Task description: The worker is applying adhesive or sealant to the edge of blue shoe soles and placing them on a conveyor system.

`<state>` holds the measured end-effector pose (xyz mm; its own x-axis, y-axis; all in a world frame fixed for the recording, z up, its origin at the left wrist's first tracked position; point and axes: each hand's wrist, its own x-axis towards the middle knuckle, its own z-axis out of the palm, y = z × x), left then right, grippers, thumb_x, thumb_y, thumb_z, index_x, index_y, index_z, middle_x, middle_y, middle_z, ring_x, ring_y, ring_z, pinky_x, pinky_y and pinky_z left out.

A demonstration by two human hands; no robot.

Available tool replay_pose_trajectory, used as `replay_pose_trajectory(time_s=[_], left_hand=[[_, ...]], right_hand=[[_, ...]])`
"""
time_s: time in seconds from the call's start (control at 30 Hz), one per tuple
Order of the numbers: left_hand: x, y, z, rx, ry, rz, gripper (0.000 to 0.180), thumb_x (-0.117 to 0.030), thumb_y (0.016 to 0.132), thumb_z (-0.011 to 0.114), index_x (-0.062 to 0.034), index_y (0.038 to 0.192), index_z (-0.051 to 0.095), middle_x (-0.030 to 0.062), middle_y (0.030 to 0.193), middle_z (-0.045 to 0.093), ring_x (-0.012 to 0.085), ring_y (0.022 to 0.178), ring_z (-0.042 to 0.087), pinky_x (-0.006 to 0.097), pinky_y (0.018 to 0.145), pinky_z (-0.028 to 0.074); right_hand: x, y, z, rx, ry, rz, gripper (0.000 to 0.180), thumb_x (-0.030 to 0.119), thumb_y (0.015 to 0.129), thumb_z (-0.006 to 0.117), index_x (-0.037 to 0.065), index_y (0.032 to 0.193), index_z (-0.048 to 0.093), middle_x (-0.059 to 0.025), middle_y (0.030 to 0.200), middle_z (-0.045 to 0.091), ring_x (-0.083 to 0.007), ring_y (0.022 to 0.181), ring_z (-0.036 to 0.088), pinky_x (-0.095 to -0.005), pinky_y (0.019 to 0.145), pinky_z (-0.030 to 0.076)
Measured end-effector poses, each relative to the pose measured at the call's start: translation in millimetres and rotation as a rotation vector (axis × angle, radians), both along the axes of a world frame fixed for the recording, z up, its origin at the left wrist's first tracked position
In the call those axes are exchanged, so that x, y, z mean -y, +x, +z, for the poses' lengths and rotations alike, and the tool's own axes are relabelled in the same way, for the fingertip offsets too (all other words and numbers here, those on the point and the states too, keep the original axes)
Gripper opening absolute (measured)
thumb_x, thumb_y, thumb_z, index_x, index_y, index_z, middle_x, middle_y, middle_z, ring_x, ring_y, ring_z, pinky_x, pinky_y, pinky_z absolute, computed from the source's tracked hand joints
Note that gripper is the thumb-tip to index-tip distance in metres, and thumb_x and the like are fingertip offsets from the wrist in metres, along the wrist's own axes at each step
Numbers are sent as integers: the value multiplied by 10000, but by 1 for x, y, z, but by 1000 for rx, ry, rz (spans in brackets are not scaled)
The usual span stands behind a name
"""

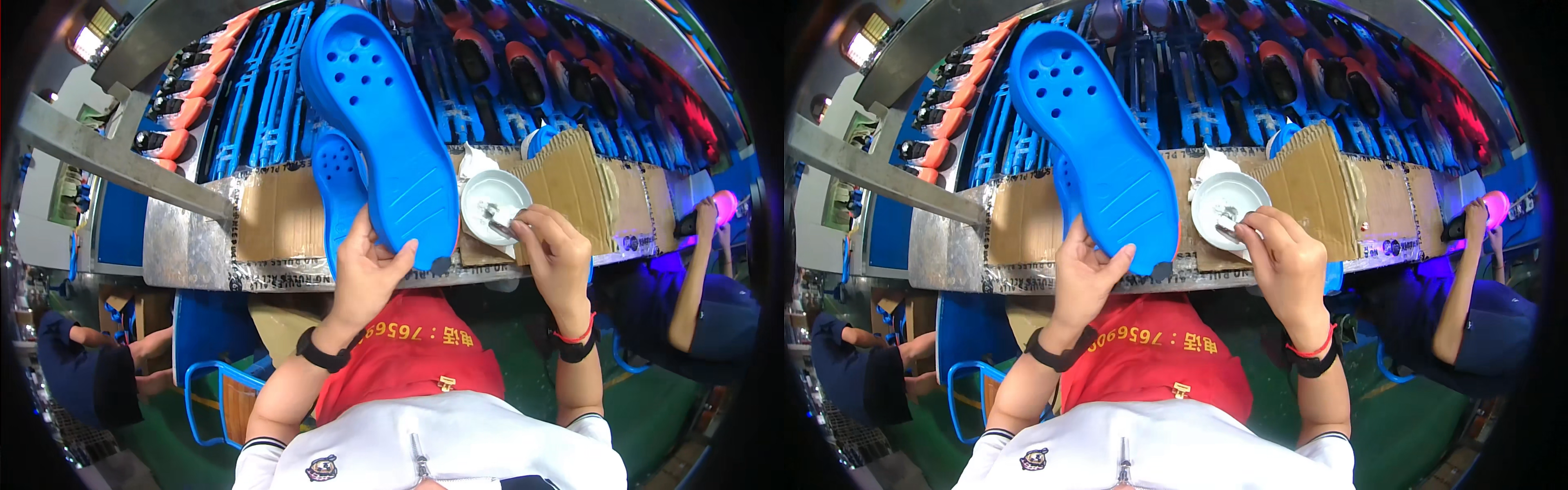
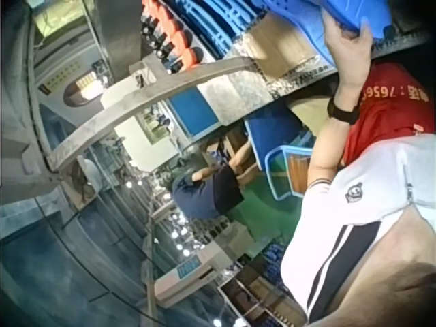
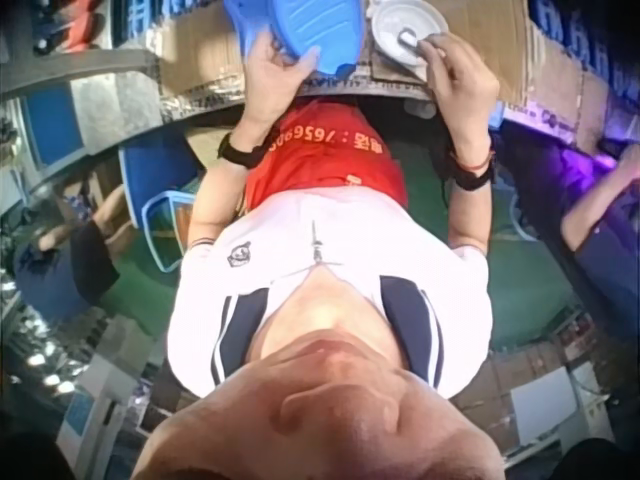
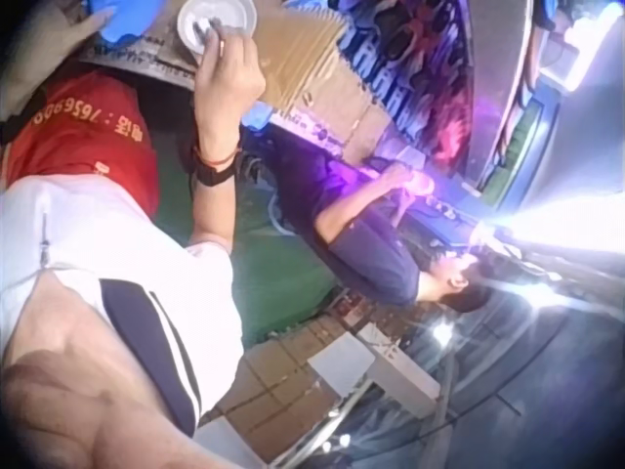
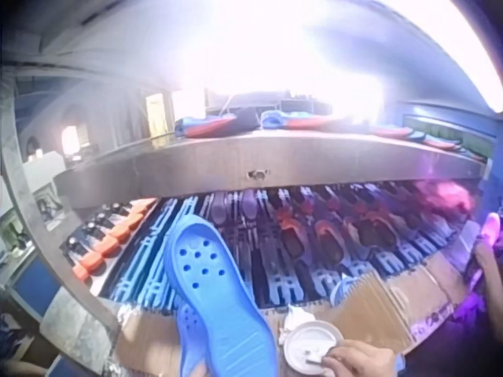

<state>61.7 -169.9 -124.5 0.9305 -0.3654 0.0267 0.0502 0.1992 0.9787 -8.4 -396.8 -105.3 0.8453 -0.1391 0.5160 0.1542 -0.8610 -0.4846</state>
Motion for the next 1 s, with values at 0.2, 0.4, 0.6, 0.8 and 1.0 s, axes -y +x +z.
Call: replay_pose_trajectory(time_s=[0.2, 0.4, 0.6, 0.8, 1.0], left_hand=[[13, -9, -2, 108, 74, 101, 626, 60, 826, 629, 48, 1380, 337, 149, 1125, 608, 182, 953, 647, 289, 786, 562], [14, -13, -3, 196, 102, 177, 616, 27, 817, 655, 66, 1357, 361, 149, 1040, 647, 182, 872, 670, 292, 741, 573], [12, -15, -4, 249, 153, 199, 608, 8, 811, 669, 76, 1340, 378, 161, 1015, 654, 190, 855, 678, 293, 724, 576], [11, -14, -4, 242, 191, 187, 594, 5, 812, 668, 75, 1333, 391, 158, 1001, 658, 184, 839, 680, 290, 712, 577], [12, -14, 1, 232, 194, 144, 565, 45, 836, 637, 54, 1331, 365, 124, 1050, 615, 156, 905, 647, 269, 766, 553]], right_hand=[[-31, -11, 12, 50, 195, 175, 140, 2, 740, 732, 22, 855, 655, -114, 887, 662, -222, 633, 655, -296, 526, 507], [-42, -9, 4, 66, 79, 203, 157, 30, 731, 745, 24, 860, 655, -105, 880, 658, -251, 642, 658, -313, 531, 516], [-43, -7, 1, 85, 88, 208, 158, 44, 732, 748, 26, 862, 660, -108, 880, 662, -258, 629, 655, -314, 523, 515], [-44, -6, 4, 56, 107, 215, 159, 48, 729, 752, 27, 856, 659, -105, 879, 662, -259, 624, 651, -317, 519, 511], [-42, -5, 4, 60, 51, 187, 160, 54, 734, 751, 34, 863, 659, -105, 884, 661, -264, 626, 651, -323, 519, 507]])
